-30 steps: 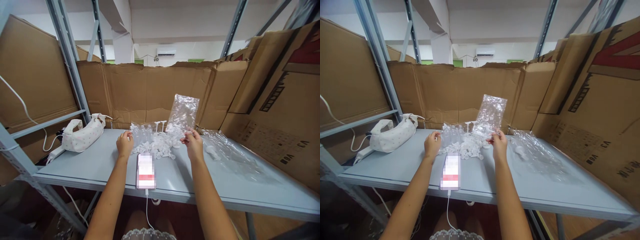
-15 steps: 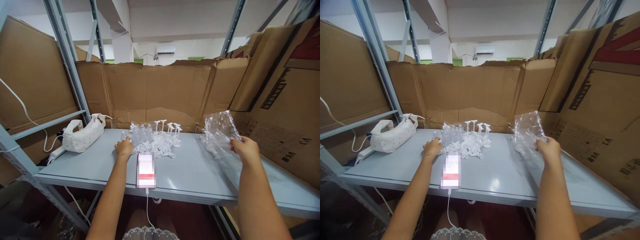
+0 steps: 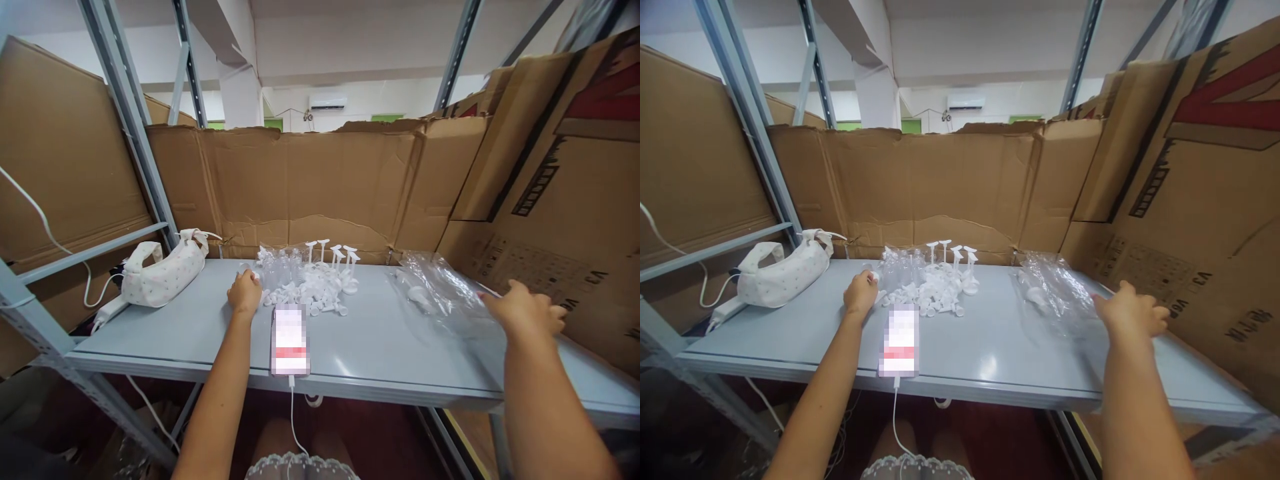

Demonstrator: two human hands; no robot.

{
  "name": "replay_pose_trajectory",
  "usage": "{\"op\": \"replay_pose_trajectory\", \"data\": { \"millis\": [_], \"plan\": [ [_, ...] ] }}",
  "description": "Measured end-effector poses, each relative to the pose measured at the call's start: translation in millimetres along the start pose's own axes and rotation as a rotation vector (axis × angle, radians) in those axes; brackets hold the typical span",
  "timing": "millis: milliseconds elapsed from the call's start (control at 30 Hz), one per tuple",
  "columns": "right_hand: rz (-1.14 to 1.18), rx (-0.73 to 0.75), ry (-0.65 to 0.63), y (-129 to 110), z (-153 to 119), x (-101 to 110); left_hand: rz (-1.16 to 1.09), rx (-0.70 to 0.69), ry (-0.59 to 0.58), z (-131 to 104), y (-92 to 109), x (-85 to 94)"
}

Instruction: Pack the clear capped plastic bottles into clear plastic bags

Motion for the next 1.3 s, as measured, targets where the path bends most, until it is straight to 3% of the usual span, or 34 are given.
{"op": "replay_pose_trajectory", "data": {
  "millis": [67,200,267,367,467,533,633,733,833,1000,1067,1200,1300],
  "plan": [
    [0.029,-0.074,-0.02,-7.0,-13.6,-2.9,-0.088,-0.005,0.085,-1.2,0.5,9.0],
    [0.292,0.316,0.014,-86.1,-46.0,3.0,-0.372,-0.149,0.408,-15.3,12.9,44.3],
    [0.456,0.476,0.046,-125.9,-68.9,11.0,-0.509,-0.266,0.486,-26.0,24.1,55.1],
    [0.571,0.756,-0.011,-192.3,-118.0,15.0,-0.689,-0.438,0.376,-36.5,47.5,52.3],
    [0.616,0.989,-0.288,-252.5,-179.8,-1.5,-0.885,-0.536,0.168,-43.9,67.3,40.8],
    [0.601,1.073,-0.387,-279.4,-215.6,-10.9,-1.05,-0.538,0.037,-46.4,73.0,34.2],
    [0.603,1.202,-0.381,-306.7,-254.9,-14.8,-1.258,-0.478,-0.175,-47.7,76.3,23.4],
    [0.636,1.235,-0.325,-319.7,-267.8,-13.8,-1.343,-0.406,-0.342,-49.4,77.6,15.5],
    [0.66,1.216,-0.25,-322.5,-266.4,-9.8,-1.381,-0.375,-0.4,-51.8,78.5,15.8],
    [0.747,1.173,-0.321,-311.6,-268.0,-25.2,-1.352,-0.534,-0.442,-61.9,91.7,20.6],
    [0.89,1.048,-0.369,-298.8,-259.4,-34.5,-1.31,-0.563,-0.393,-60.6,91.8,19.3],
    [1.267,0.546,-0.544,-266.0,-229.8,-62.8,-0.902,-0.501,-0.12,-50.1,80.7,13.8],
    [1.509,0.223,-0.742,-256.6,-224.5,-79.7,-0.642,-0.568,-0.105,-56.0,89.5,6.8]
  ]
}}
Point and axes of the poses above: each hand's wrist, its own z-axis towards the middle knuckle, its own x-axis out of the back of the hand, y = z × x, the point moved 10 cm from there along z, towards the middle knuckle, and after that the axes turned 8 degrees about z, right-handed, at the moved point
